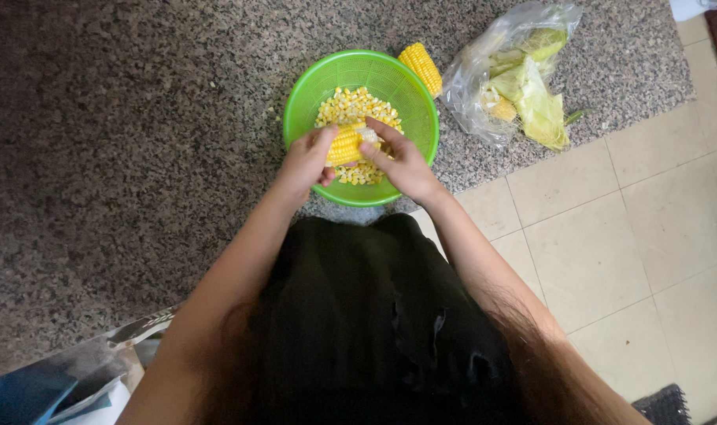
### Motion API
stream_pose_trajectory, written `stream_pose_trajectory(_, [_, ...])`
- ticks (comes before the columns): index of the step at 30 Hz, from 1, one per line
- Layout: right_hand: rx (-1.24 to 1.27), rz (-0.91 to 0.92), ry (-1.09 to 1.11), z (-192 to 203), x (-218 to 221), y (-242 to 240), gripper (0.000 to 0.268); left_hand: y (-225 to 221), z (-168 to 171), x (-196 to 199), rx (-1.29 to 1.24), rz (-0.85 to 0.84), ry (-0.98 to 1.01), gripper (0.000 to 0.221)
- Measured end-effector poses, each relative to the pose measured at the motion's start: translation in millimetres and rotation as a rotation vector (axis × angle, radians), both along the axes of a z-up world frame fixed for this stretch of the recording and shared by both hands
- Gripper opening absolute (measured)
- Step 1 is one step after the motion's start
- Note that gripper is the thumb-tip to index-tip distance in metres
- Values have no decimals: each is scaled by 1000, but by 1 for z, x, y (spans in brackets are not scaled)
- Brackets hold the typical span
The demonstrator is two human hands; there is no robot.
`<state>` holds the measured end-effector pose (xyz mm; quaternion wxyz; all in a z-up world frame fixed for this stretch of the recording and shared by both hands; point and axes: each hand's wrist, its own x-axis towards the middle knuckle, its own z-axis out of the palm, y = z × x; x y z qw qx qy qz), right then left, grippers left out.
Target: The person removes the husks and silk from ears of corn by hand and then removes the kernels from a cob into a green bowl.
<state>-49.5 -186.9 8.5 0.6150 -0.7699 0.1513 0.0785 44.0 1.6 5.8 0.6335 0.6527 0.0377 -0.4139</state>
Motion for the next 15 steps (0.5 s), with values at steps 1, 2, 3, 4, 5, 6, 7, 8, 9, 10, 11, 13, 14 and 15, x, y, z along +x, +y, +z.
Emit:
stream_pose_trajectory(1, [49,17,-20,1,0,-1,66,1,2,1,-6,-5,-9,45])
stream_pose_trajectory(2, [99,33,-40,1,0,-2,69,2,3,2,-13,-10,-19,45])
stream_pose_trajectory(3, [149,50,-60,2,1,-4,71,3,4,3,-18,-15,-28,45])
stream_pose_trajectory(4, [186,67,-57,2,2,-6,72,5,5,4,-17,-43,-59,45])
stream_pose_trajectory(5, [224,86,-53,2,4,-7,72,7,6,6,-15,-69,-90,45])
stream_pose_trajectory(6, [263,105,-50,3,6,-9,73,8,6,7,-13,-95,-120,45])
stream_pose_trajectory(7, [244,129,-23,4,6,-11,72,9,6,8,-12,-118,-136,44])
stream_pose_trajectory(8, [225,152,4,6,7,-14,72,10,6,9,-12,-140,-153,44])
stream_pose_trajectory(9, [205,176,32,8,8,-17,72,11,6,9,-12,-162,-169,44])
stream_pose_trajectory(10, [188,190,50,10,10,-18,70,11,6,10,-12,-172,-173,44])
stream_pose_trajectory(11, [170,202,68,12,11,-19,69,11,6,10,-13,-184,-178,43])
stream_pose_trajectory(13, [156,212,87,14,15,-19,66,11,5,11,-3,-199,-184,44])
stream_pose_trajectory(14, [161,208,88,14,16,-19,65,11,5,11,9,-203,-185,45])
stream_pose_trajectory(15, [166,207,89,14,18,-18,63,11,5,11,21,-205,-187,46])
